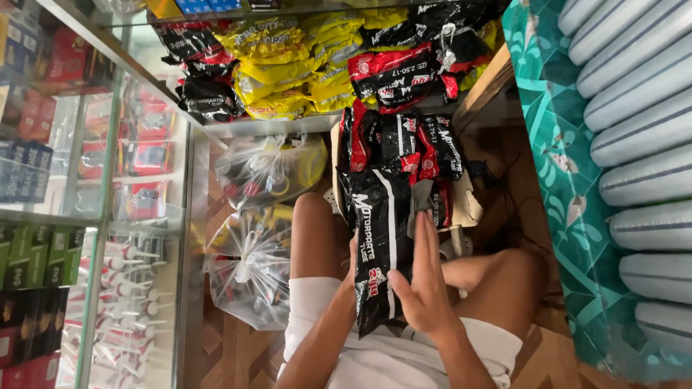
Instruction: Sorting and checking packaged motorcycle inner tubes while sitting on the floor of a shop.
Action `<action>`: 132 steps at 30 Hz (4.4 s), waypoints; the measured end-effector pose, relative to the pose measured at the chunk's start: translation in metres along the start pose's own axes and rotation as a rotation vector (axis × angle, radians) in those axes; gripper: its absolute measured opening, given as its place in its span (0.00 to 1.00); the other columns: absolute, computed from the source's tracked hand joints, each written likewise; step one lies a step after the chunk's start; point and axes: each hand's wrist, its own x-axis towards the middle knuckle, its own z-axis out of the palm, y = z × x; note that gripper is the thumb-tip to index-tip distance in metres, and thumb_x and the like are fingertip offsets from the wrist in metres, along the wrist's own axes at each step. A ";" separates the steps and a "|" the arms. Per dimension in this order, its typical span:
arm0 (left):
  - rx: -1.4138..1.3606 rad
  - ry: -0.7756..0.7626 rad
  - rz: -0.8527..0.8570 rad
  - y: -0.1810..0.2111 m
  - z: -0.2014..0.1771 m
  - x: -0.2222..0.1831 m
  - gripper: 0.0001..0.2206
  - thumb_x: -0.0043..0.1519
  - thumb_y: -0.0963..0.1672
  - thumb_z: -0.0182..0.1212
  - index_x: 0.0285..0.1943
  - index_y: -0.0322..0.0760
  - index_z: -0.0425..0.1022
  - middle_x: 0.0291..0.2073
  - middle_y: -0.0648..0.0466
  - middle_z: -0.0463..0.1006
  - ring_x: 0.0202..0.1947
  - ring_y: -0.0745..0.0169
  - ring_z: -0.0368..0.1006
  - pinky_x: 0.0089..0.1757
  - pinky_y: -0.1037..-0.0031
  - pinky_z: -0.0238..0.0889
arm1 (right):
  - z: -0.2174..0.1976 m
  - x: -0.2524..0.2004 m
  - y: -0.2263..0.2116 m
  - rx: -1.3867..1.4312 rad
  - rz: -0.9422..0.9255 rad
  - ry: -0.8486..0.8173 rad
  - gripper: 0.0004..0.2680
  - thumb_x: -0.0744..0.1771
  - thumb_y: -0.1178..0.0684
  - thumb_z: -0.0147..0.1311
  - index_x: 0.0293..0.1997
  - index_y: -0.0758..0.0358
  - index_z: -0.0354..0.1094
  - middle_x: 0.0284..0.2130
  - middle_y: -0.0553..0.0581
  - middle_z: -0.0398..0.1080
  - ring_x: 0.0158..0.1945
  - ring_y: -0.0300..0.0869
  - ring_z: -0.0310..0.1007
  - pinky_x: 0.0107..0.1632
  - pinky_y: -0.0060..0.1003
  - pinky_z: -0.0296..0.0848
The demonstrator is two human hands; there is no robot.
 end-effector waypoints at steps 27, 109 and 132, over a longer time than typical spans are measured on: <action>0.363 -0.417 -0.005 0.029 0.025 -0.015 0.27 0.73 0.53 0.49 0.73 0.30 0.63 0.64 0.46 0.72 0.62 0.57 0.69 0.65 0.63 0.60 | 0.012 -0.010 0.004 -0.401 -0.140 -0.209 0.38 0.69 0.26 0.35 0.75 0.77 0.37 0.74 0.78 0.38 0.79 0.66 0.33 0.76 0.60 0.36; 1.056 0.064 0.266 -0.021 0.067 0.063 0.29 0.57 0.39 0.69 0.68 0.38 0.64 0.45 0.53 0.80 0.37 0.69 0.71 0.40 0.76 0.68 | -0.024 0.020 0.187 1.147 0.891 0.055 0.22 0.59 0.67 0.64 0.58 0.63 0.63 0.46 0.55 0.76 0.49 0.45 0.78 0.51 0.49 0.79; 1.711 0.270 -0.119 -0.117 -0.033 0.242 0.18 0.55 0.47 0.70 0.49 0.29 0.80 0.40 0.30 0.79 0.49 0.33 0.76 0.47 0.55 0.72 | 0.008 0.069 0.406 -0.245 0.826 -0.212 0.29 0.51 0.41 0.73 0.54 0.57 0.73 0.47 0.62 0.76 0.51 0.52 0.75 0.53 0.44 0.73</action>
